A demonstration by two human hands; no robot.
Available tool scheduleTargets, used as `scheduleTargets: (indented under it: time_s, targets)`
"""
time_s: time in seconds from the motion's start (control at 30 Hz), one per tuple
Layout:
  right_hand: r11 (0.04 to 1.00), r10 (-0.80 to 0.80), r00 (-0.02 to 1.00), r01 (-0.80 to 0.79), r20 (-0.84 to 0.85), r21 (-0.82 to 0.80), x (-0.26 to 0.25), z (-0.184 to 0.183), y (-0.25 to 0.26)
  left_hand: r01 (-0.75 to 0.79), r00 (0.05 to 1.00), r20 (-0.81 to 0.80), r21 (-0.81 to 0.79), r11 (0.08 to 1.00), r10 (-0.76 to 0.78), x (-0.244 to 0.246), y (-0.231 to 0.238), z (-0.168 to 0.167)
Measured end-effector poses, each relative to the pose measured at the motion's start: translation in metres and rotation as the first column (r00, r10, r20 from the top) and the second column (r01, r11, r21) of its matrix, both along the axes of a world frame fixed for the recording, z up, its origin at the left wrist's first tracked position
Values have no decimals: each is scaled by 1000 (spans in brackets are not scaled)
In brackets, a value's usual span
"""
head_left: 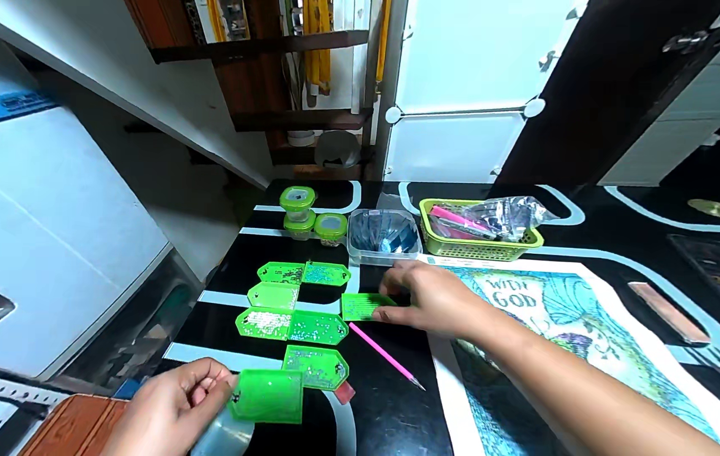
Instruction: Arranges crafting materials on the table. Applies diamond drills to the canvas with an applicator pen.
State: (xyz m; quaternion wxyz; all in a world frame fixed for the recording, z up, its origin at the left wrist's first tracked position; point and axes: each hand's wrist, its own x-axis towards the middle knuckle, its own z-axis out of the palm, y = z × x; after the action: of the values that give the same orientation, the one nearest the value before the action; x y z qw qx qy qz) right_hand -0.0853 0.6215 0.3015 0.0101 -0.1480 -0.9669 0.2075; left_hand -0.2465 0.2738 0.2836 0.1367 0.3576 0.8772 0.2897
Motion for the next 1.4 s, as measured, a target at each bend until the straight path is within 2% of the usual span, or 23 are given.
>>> scheduleTargets:
  time_s: [0.03,0.1,0.17,0.3,0.43,0.47,0.53,0.6,0.67,0.77,0.83,0.93,1.03,1.07,1.13,1.2,1.3,1.4]
  targets:
    - [998,-10,998,14,57,-64,9,5,-6,33,999,6,-4,999,-33,5,5,1]
    - [984,-7,954,61,300,-170,20,10,-21,83,996,15,-27,996,-83,17,18,1]
    - [975,-23,896,118,443,-189,21,8,-32,184,981,-51,-5,983,-184,28,34,-2]
    - [959,-144,876,238,460,-153,13,2,-41,498,853,-234,94,862,-467,39,71,-19]
    - [963,-200,851,262,486,-63,11,4,-39,670,736,-148,26,742,-660,61,110,-16]
    - [955,-206,858,281,471,-94,15,6,-33,696,714,-94,-15,718,-694,68,119,-11]
    - [920,-188,914,292,359,-260,33,9,-17,743,667,-9,-71,666,-745,83,138,-2]
    - [848,-143,969,225,203,-479,64,12,-1,790,609,25,-107,604,-793,99,156,3]
    - [766,-135,983,183,124,-616,97,13,10,829,551,65,-159,536,-832,113,174,6]
    - [758,-153,984,175,90,-628,145,2,20,875,467,116,-201,440,-876,129,199,5]
    - [774,-166,982,185,87,-606,170,-8,22,889,442,127,-195,415,-888,135,209,4]
    - [747,-218,976,165,-4,-644,195,-21,23,876,478,131,-141,461,-869,131,212,2]
    - [737,-297,908,21,-296,-675,203,-35,18,861,493,165,47,506,-854,111,196,0]
    - [786,-252,880,-56,-403,-615,202,-37,18,856,482,180,115,505,-858,102,188,-1]
    - [898,-35,843,-210,-536,-388,198,-37,18,836,474,144,236,495,-869,88,169,-5]
    - [924,200,820,-341,-537,-176,191,-34,13,796,509,32,365,484,-860,80,151,-15]
    - [867,460,798,-498,-390,5,178,-30,-3,728,616,-61,424,538,-786,77,129,-25]
    - [777,627,763,-626,-157,60,163,-26,-12,698,678,-87,388,602,-729,79,119,-36]
